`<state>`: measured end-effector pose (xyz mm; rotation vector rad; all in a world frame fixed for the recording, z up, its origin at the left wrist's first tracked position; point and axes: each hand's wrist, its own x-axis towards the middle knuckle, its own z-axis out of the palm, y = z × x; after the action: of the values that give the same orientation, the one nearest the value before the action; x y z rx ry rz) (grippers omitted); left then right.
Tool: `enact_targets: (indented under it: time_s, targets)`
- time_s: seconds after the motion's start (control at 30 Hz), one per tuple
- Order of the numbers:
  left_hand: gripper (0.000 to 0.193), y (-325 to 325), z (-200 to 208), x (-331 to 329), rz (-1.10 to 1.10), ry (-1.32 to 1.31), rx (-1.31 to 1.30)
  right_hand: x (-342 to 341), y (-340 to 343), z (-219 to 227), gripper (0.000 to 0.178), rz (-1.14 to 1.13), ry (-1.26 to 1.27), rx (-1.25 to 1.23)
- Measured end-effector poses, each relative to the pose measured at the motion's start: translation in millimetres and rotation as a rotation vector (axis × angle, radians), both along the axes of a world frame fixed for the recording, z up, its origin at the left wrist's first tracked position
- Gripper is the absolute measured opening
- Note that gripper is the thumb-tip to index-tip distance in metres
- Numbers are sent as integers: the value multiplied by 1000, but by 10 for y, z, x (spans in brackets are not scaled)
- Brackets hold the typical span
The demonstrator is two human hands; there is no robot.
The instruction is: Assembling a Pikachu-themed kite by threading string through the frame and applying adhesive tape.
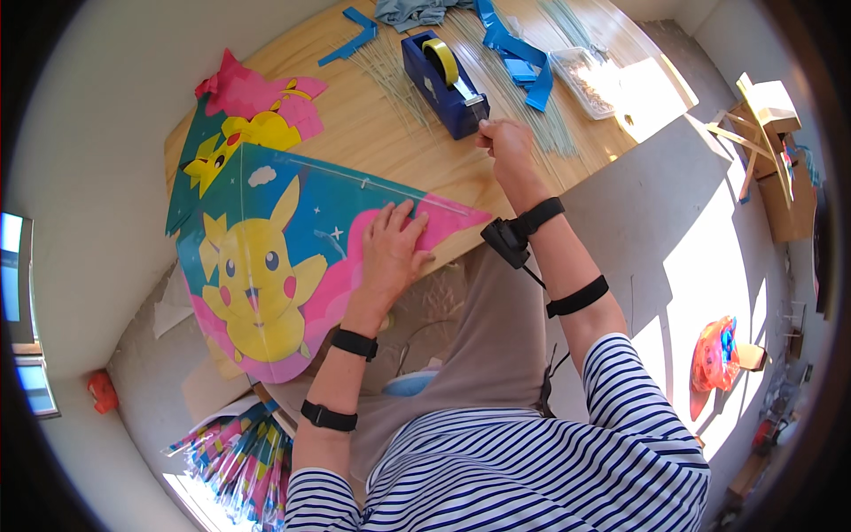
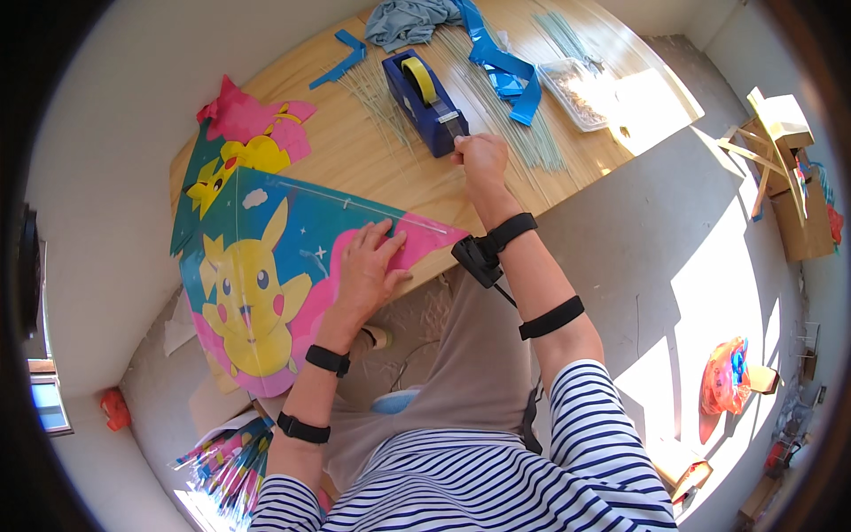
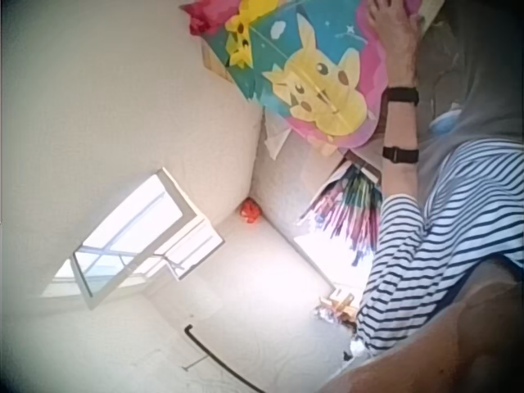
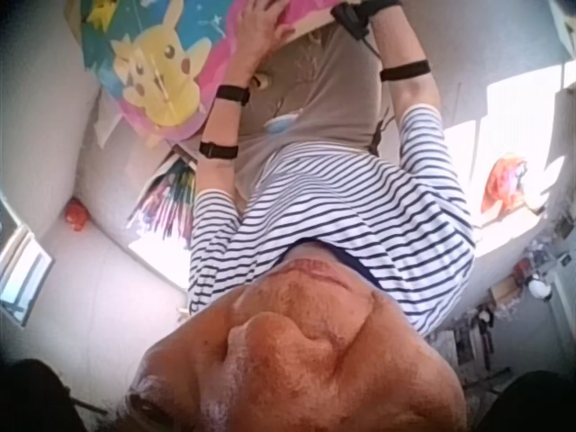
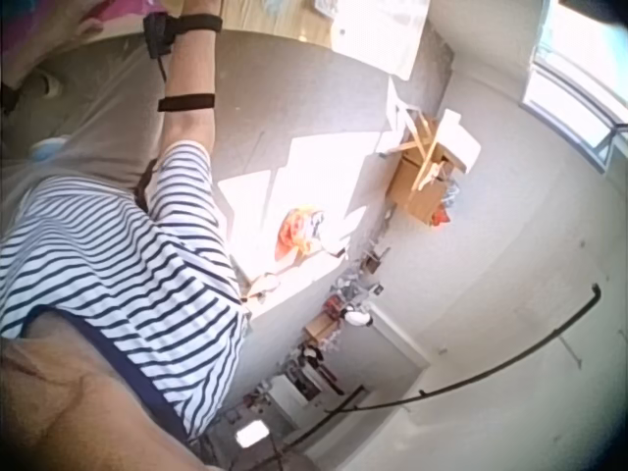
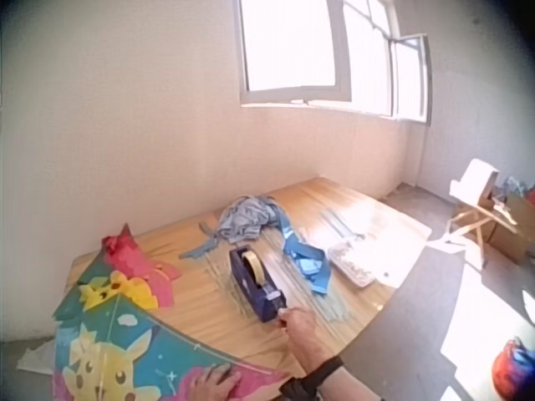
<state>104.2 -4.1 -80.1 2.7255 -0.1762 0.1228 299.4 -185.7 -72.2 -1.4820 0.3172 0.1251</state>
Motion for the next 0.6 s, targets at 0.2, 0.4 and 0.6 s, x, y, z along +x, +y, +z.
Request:
enact_targets:
  time_s: [0.2,0.4,0.6]
  targets:
    - [64,-93,36,37,-6,11,-7,314,-150,-342,14,-65,-39,-632]
    - [64,-49,31,-4,13,-9,-52,-46,-144,-193,13,180,-273,-563]
    - [63,29,134,-109,-12,-101,-87,-41,628,400,8,977,-521,-532]
